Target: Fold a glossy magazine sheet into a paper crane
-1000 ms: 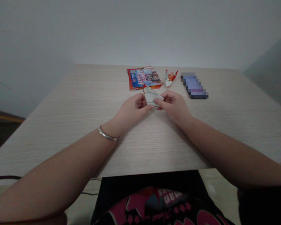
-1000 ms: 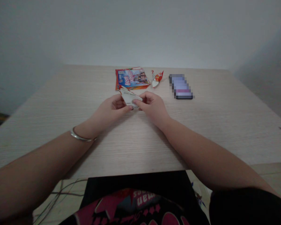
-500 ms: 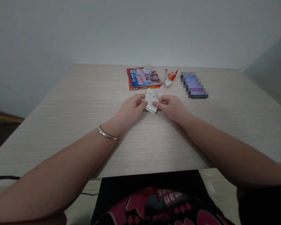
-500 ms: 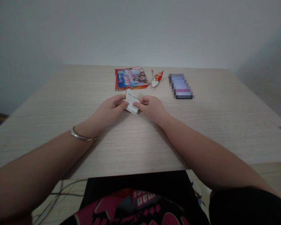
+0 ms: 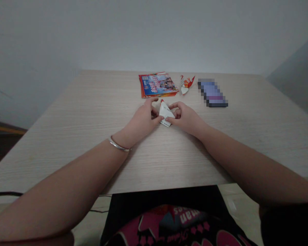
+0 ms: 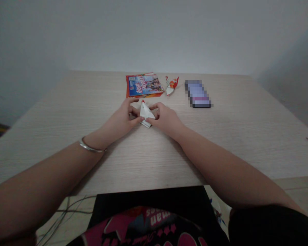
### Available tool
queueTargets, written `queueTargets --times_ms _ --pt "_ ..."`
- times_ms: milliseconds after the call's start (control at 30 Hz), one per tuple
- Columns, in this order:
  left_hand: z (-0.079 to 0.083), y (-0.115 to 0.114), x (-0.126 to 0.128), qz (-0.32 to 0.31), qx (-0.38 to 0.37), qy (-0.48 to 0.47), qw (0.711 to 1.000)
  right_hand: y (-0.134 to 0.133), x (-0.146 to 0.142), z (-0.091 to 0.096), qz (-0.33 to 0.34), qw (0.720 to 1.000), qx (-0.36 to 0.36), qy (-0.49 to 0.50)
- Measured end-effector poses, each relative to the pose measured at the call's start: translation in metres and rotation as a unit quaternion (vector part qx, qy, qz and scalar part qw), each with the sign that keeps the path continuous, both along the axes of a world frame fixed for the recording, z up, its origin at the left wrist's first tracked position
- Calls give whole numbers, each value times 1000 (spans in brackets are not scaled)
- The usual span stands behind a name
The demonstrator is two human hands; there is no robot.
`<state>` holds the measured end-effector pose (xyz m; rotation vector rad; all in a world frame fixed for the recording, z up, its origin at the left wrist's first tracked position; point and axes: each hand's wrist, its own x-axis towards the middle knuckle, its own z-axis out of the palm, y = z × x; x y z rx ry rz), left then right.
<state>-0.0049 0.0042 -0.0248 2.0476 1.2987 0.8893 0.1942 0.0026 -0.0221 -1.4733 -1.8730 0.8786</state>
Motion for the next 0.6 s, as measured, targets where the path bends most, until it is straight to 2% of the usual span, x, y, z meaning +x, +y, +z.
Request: queueTargets --times_ms 67,167,233,333,467,600 --pt "2 -1 -1 -7 63 36 997 0 1 0 -6 999 31 -42" --pt "9 -5 -1 -79 144 166 972 1 4 3 -8 991 80 -108" --pt "14 -7 -1 -124 151 241 951 2 5 5 -6 986 95 -134" --pt "20 -10 -2 -146 146 302 931 4 9 6 14 982 100 -159" --pt "19 -12 -5 -180 149 342 910 6 16 5 45 979 109 -164" --pt "16 -14 -8 -193 145 346 907 8 20 4 62 979 110 -161"
